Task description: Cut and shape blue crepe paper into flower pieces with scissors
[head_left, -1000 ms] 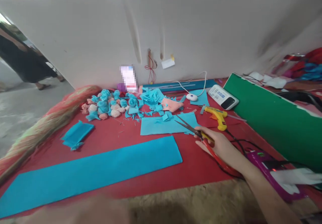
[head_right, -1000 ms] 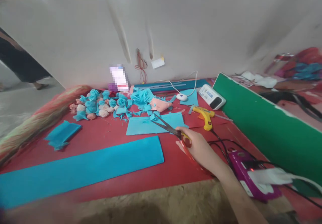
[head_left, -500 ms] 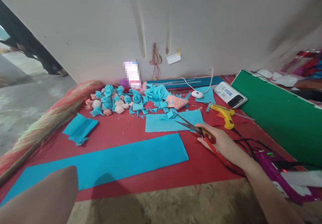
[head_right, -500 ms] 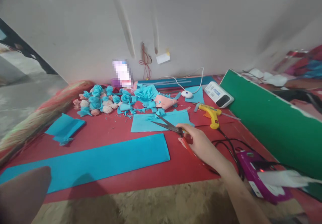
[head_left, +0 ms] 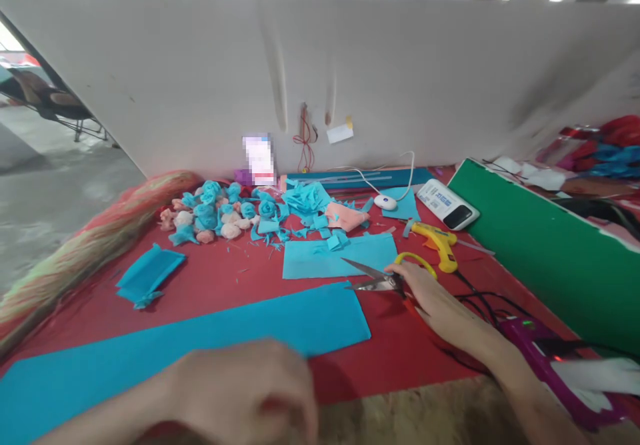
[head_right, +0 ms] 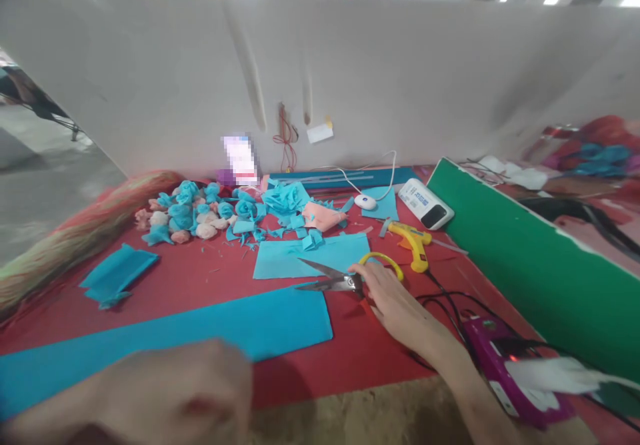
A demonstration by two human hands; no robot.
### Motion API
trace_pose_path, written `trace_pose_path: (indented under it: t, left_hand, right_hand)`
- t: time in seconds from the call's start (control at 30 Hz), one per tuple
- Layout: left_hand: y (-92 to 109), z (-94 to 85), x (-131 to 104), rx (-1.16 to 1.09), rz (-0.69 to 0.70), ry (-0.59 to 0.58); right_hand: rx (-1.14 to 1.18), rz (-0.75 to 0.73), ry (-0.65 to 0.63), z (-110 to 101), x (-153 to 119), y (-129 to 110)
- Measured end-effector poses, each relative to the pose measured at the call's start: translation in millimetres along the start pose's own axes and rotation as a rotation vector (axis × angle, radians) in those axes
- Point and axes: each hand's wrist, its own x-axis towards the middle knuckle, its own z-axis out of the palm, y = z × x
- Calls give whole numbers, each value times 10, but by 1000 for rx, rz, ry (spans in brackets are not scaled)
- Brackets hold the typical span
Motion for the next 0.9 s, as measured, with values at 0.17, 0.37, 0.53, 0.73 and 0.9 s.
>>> trace_pose_path:
  t: [0.17, 0.37, 0.53, 0.73, 0.9]
  left_hand:
    - [317, 333, -176, -16, -46, -66]
    - [315, 406, -163, -58, -89, -91]
    - [250, 385, -181, -149, -69, -71]
    - [269, 462, -208, -165, -26, 45]
    - [216, 546, -193, -172, 44, 134]
  right_hand:
    - [-84, -17, 109, 40, -18, 120]
    - [-165, -65, 155, 80, -118, 174]
    - [-259, -47, 65, 101, -205, 201]
    - [-342, -105, -26, 108, -224, 245]
    - [-361, -144, -56, 143, -242, 297]
